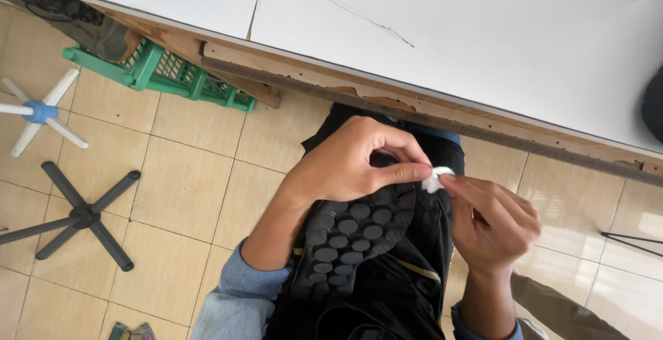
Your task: The person opens a package of wipes, takes one out, and pours liquid from a bottle onto it. They then use the wet wipe to clean the sole of a black shoe, rubbing the textured surface thoroughly.
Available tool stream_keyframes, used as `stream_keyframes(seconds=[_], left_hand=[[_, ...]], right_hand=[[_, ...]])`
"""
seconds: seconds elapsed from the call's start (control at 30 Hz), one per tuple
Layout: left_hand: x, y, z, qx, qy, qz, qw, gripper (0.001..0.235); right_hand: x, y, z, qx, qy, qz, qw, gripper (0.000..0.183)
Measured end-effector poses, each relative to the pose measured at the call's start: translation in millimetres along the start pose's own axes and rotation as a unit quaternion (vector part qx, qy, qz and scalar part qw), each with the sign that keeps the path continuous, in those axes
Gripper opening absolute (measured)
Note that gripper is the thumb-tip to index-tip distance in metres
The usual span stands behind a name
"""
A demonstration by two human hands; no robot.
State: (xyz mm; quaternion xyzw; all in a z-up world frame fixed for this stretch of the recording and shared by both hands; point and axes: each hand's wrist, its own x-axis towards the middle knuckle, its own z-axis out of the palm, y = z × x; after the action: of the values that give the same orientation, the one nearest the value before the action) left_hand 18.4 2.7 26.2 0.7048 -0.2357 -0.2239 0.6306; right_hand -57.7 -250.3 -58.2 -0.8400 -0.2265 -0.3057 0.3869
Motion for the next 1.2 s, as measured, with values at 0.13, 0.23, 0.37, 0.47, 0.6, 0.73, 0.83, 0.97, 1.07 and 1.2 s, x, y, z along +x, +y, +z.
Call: stream_keyframes(seconds=[0.13,0.23,0.37,0.47,0.6,0.73,0.83,0.97,1.07,1.2], left_hand=[[-2,-2,0,-0.004,0.016,-0.006,1.0,0.022],[-2,-5,0,-0.027,0.027,-0.012,0.999,0.025],[-3,-6,-3,-0.03,0.017,-0.009,0.999,0.021],[0,-12,-8,-0.015,0.004,0.004,1.0,0.017],[6,-18,-13,-0.019,-0.033,0.016,0.999,0.01],[7,-22,-9,-0.051,-0.027,0.006,0.998,0.009],[6,-25,-8,-0.052,-0.01,0.005,0.999,0.01],[6,-17,-12,-0.046,-0.02,0.019,0.999,0.014],[9,-10,-18,-0.014,-0.044,0.018,0.999,0.019],[20,-2,-22,0.046,-0.089,-0.036,0.994,0.066]], right_hand=[[11,-18,5,-0.018,-0.013,0.019,1.0,0.018],[7,-14,6,0.044,-0.064,0.048,0.996,0.055],[19,-21,9,-0.012,-0.024,-0.001,1.0,0.03],[26,-19,12,0.037,-0.006,0.025,0.999,0.014],[36,-27,10,0.09,-0.008,0.088,0.992,0.01],[31,-23,11,0.077,-0.014,0.102,0.992,0.015],[34,-32,12,0.091,-0.043,0.104,0.989,0.024],[33,-32,11,0.077,-0.015,0.126,0.989,0.007],[29,-27,7,0.105,-0.04,0.141,0.984,0.008],[18,-25,-14,0.09,-0.131,0.072,0.985,0.02]])
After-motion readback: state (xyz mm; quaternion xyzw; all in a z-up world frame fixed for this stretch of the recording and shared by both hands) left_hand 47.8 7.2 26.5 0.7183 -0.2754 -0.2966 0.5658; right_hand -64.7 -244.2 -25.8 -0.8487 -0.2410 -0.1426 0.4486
